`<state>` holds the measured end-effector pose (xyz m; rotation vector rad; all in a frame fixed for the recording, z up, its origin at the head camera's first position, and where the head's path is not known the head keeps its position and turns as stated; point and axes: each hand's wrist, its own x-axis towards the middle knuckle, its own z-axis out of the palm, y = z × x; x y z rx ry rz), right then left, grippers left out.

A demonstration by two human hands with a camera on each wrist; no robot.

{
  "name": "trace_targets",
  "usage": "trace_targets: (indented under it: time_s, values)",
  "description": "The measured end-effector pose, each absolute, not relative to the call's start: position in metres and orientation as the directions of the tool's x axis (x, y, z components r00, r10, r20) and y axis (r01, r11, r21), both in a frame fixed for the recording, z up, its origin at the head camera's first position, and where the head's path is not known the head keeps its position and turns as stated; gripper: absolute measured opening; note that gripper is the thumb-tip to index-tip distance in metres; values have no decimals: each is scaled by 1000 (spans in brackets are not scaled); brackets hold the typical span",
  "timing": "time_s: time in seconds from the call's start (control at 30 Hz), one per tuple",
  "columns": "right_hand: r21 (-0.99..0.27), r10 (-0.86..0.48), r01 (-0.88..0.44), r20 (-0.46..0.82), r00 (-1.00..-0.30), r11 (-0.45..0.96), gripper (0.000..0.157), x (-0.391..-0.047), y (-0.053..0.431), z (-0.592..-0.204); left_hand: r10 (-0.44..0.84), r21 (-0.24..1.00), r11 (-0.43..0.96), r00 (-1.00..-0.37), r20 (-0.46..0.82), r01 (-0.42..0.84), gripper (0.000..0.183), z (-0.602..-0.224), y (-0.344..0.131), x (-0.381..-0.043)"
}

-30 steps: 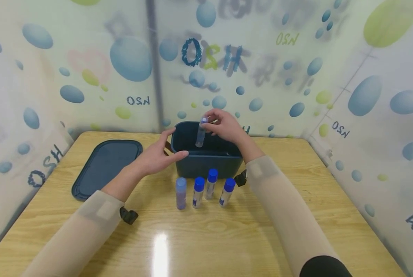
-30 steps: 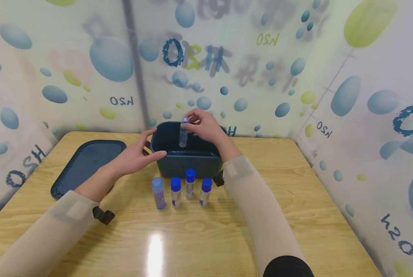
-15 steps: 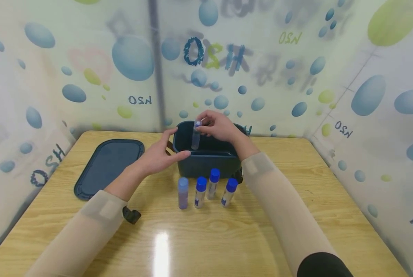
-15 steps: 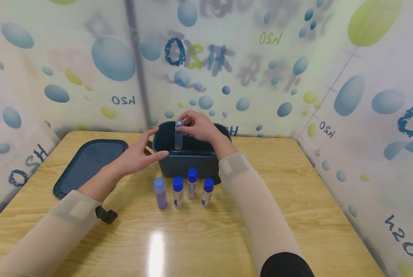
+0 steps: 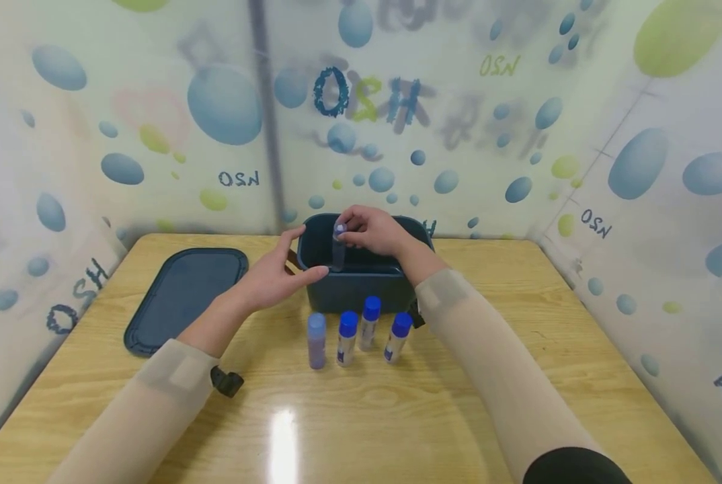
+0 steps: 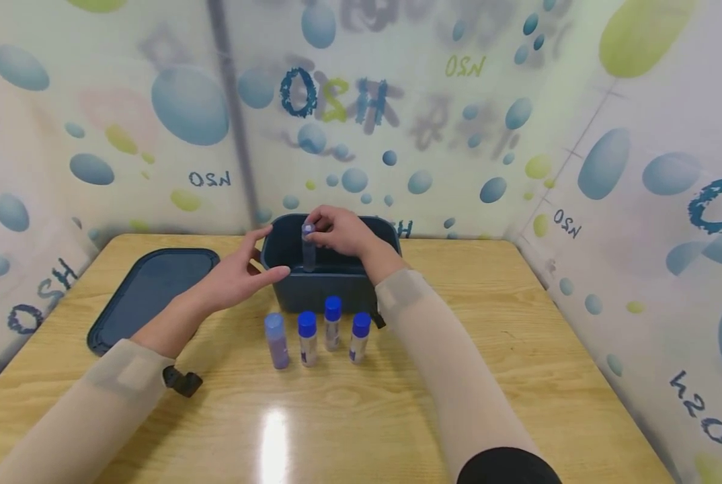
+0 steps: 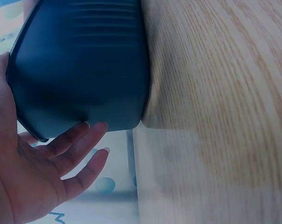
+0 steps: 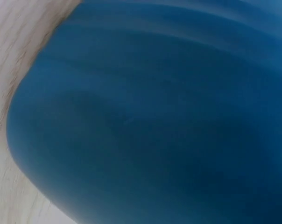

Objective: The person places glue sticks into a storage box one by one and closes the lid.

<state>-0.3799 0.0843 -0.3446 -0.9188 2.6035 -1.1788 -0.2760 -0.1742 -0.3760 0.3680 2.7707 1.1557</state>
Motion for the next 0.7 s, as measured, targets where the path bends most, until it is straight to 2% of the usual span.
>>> trace_targets:
  time_s: [0.7]
  values:
    - [-687,-587,-441,25,-809,578,25,-375,74,-345,277,717,673,-961,-18,181,112,-377,-176,-278]
